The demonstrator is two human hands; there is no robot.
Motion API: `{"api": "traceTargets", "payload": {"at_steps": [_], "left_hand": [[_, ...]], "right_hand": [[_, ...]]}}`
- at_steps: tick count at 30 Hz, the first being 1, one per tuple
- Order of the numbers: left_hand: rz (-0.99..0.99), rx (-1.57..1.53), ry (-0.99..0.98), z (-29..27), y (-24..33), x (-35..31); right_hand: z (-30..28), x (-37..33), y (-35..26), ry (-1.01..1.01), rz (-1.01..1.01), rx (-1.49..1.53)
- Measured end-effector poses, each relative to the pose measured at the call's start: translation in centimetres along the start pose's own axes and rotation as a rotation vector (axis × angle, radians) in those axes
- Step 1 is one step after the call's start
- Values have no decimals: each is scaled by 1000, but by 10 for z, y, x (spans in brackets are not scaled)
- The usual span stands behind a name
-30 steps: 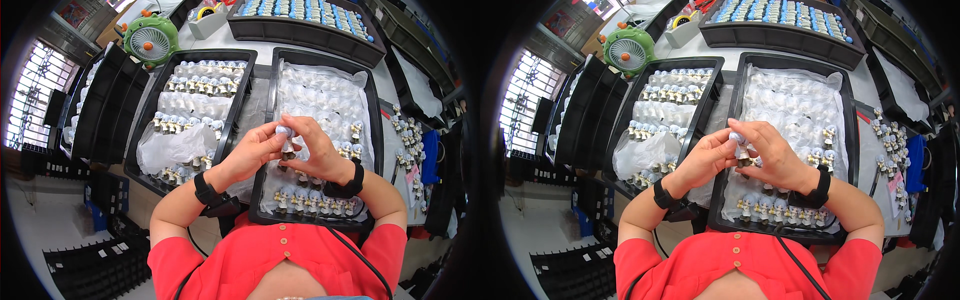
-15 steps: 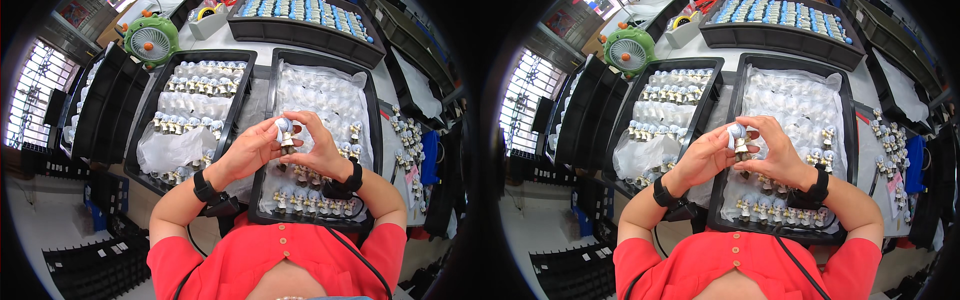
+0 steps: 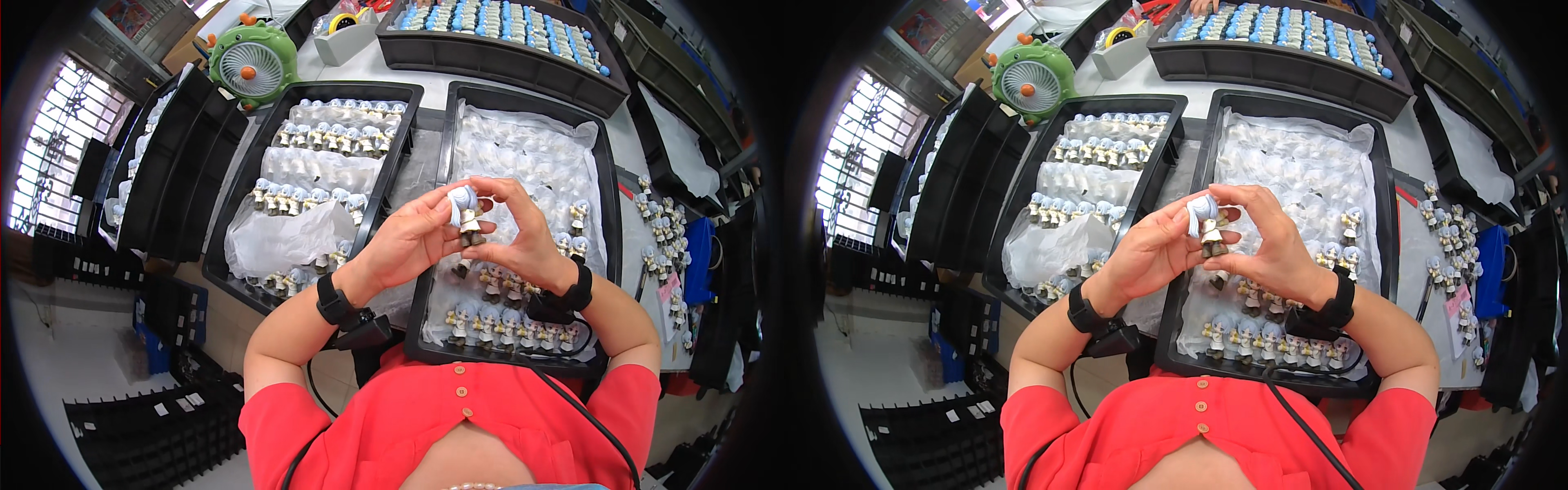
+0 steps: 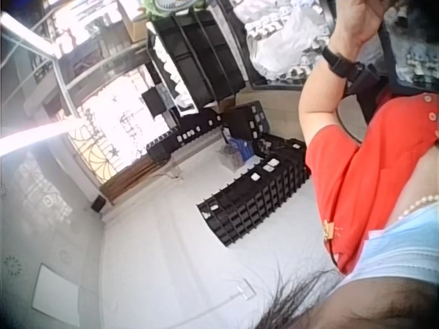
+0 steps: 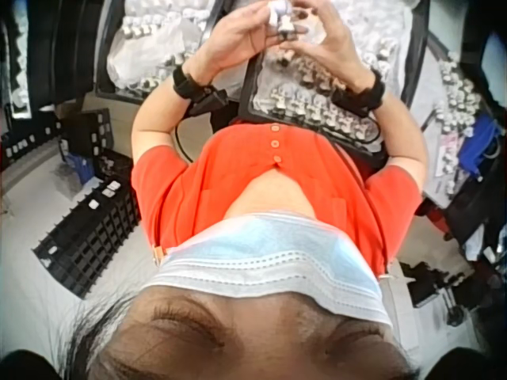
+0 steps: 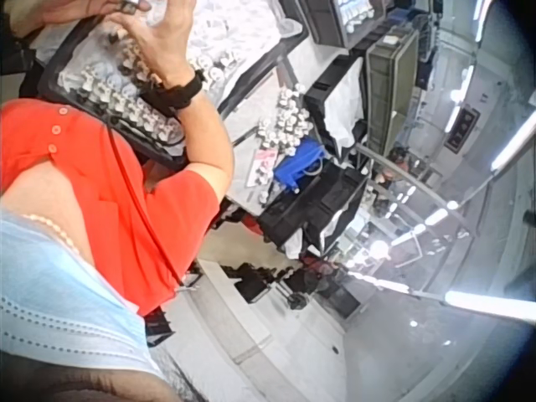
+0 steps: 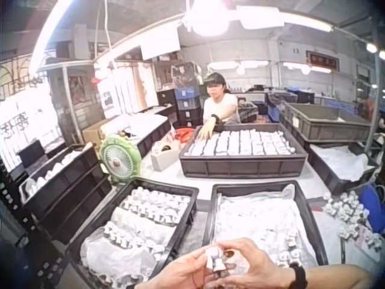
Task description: The person assembles small figurines by hand, picking up individual units from a tray and attaching small components to them. The person handles the figurines one at a time, rotating them to inspect the assembly before placing them back into the tray.
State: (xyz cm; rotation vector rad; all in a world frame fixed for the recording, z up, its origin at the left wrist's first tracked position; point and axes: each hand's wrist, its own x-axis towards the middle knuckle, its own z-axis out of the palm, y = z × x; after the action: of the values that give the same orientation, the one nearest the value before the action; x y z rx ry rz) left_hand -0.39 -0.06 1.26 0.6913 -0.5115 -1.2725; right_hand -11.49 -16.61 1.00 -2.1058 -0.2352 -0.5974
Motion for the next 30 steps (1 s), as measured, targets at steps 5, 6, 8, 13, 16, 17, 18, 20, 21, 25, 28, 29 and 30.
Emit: {"api": "traceTargets", "payload": {"at_steps": [5, 6, 8, 13, 16, 17, 18, 20, 21, 25, 28, 29, 30], "left_hand": [[1, 6, -12, -3, 0, 1], [2, 13, -2, -3, 1, 1], [2, 27, 21, -2, 1, 0], [0, 188, 119, 0, 13, -12], [-110, 373, 122, 11, 42, -33], [-185, 487, 83, 10, 55, -44], [-277, 563, 55, 13, 69, -58], [-462, 737, 33, 10, 94, -88], [-549, 829, 36, 9, 104, -103], [-721, 1392, 392, -11, 110, -148], [-482, 1837, 492, -65, 99, -164], [-306, 1823, 516, -93, 96, -166], [-130, 1803, 538, -115, 96, -167]], "right_hand": [[-5, -2, 5, -69, 123, 79], [-6, -2, 5, -66, 129, 82], [-5, -3, 4, -60, 142, 93], [-4, 1, -1, -59, 94, 69], [-8, 0, -2, -79, 75, 57], [-10, -1, -1, -72, 70, 54], [-9, -1, -1, -66, 82, 78], [-11, -4, -2, -28, 120, 103], [-11, -4, -2, -21, 141, 121], [-1, -1, -3, -16, 191, 150], [1, 0, -3, -38, 216, 121], [2, -1, -3, -43, 218, 115], [3, -1, -3, -47, 221, 108]]}}
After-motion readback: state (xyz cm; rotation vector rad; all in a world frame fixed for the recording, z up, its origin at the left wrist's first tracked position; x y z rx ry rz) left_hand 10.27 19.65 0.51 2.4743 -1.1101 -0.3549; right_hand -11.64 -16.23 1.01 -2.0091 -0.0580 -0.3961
